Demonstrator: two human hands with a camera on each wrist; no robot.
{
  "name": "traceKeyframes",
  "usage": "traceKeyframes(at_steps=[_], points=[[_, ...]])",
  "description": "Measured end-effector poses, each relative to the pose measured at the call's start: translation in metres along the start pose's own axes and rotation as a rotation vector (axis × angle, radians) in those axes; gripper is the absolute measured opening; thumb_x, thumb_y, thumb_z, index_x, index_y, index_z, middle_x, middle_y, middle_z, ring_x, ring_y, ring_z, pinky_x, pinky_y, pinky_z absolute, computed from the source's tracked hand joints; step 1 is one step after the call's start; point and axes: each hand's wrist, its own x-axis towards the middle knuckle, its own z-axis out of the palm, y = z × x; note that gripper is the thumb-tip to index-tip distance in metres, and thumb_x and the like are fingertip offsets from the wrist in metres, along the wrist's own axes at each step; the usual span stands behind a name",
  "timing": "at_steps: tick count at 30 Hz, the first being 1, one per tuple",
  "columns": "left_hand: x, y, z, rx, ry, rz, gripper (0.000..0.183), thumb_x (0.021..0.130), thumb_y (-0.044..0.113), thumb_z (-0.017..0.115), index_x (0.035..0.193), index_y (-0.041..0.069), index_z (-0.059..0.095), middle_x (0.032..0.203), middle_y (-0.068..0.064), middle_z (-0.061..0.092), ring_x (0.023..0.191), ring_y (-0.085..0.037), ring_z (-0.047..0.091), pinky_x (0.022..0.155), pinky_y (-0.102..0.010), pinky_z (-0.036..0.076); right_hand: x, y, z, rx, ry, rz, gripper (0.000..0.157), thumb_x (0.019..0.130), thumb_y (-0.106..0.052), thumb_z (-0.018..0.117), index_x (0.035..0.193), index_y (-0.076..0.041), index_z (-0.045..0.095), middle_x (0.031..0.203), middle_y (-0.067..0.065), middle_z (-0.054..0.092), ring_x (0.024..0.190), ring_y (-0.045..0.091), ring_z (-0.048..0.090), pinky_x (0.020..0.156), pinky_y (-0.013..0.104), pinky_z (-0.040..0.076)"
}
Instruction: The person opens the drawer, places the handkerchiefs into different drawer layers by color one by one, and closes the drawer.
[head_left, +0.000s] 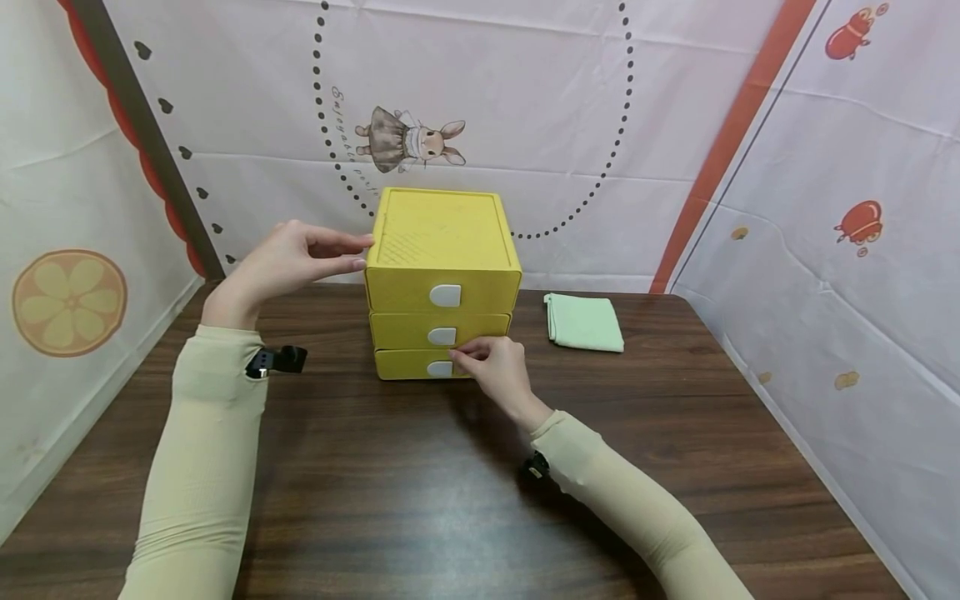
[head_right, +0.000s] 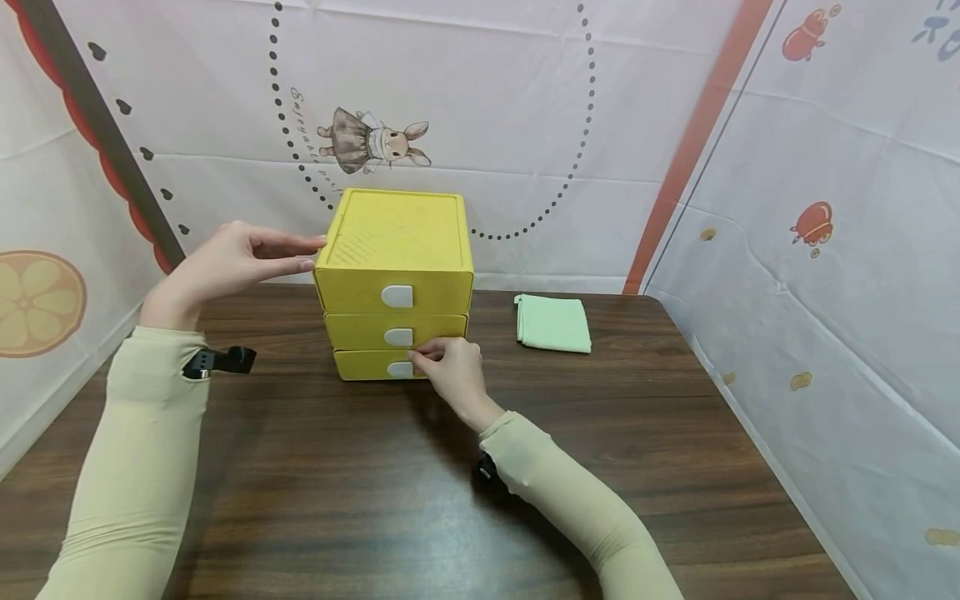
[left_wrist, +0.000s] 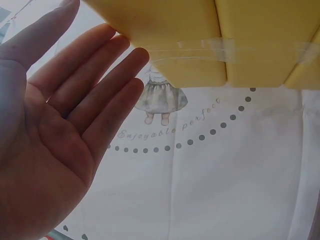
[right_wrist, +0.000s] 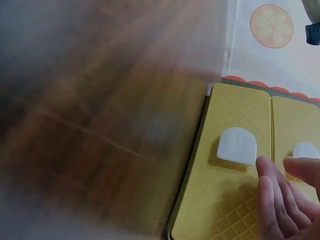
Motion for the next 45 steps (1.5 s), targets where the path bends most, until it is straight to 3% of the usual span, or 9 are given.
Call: traceKeyframes(at_steps=[6, 15, 29, 39, 45], points=[[0.000, 0.000, -0.001, 0.008, 0.007, 0.010, 0.041, 0.075, 0.054, 0.060, 0.112, 0.039, 0.059, 0.110, 0.009, 0.062, 0.096, -0.004, 0.057, 0.072, -0.020, 0.044, -0.004, 0.004, 0.002, 0.010, -0.086, 0.030, 0.010, 0.078, -0.022, 0.067, 0.078, -0.012, 0.071, 0.066, 0.003, 0.068, 0.060, 0.018, 0.065, 0.048, 0.022, 0.047], [0.000, -0.002, 0.000, 0.000, 0.008, 0.006, 0.040, 0.075, 0.053, 0.060, 0.112, 0.039, 0.060, 0.109, 0.011, 0.062, 0.096, -0.004, 0.057, 0.072, -0.020, 0.044, -0.004, 0.010, 0.005, 0.019, -0.148, 0.078, 0.010, 0.078, -0.018, 0.067, 0.080, -0.009, 0.071, 0.070, 0.007, 0.068, 0.061, 0.020, 0.066, 0.047, 0.022, 0.048], [0.000, -0.001, 0.000, 0.001, 0.003, 0.004, 0.041, 0.074, 0.054, 0.060, 0.112, 0.039, 0.060, 0.110, 0.010, 0.062, 0.096, -0.004, 0.057, 0.072, -0.021, 0.045, -0.002, 0.011, 0.011, 0.058, -0.187, 0.120, 0.009, 0.077, -0.013, 0.068, 0.079, -0.005, 0.070, 0.067, 0.009, 0.068, 0.059, 0.020, 0.066, 0.047, 0.023, 0.049], [0.000, 0.001, 0.000, 0.013, 0.013, 0.014, 0.040, 0.074, 0.053, 0.061, 0.112, 0.039, 0.060, 0.108, 0.012, 0.062, 0.096, -0.003, 0.057, 0.072, -0.019, 0.044, 0.000, 0.013, 0.012, 0.069, -0.201, 0.133, 0.009, 0.077, -0.012, 0.067, 0.079, -0.003, 0.070, 0.068, 0.009, 0.068, 0.059, 0.019, 0.066, 0.053, 0.034, 0.051], [0.000, 0.000, 0.000, 0.019, 0.010, 0.000, 0.040, 0.074, 0.054, 0.060, 0.112, 0.040, 0.059, 0.108, 0.012, 0.062, 0.098, -0.004, 0.057, 0.075, -0.021, 0.043, -0.001, 0.012, 0.011, 0.046, -0.197, 0.122, 0.009, 0.077, -0.013, 0.068, 0.079, -0.005, 0.071, 0.067, 0.007, 0.068, 0.059, 0.017, 0.066, 0.050, 0.026, 0.050]])
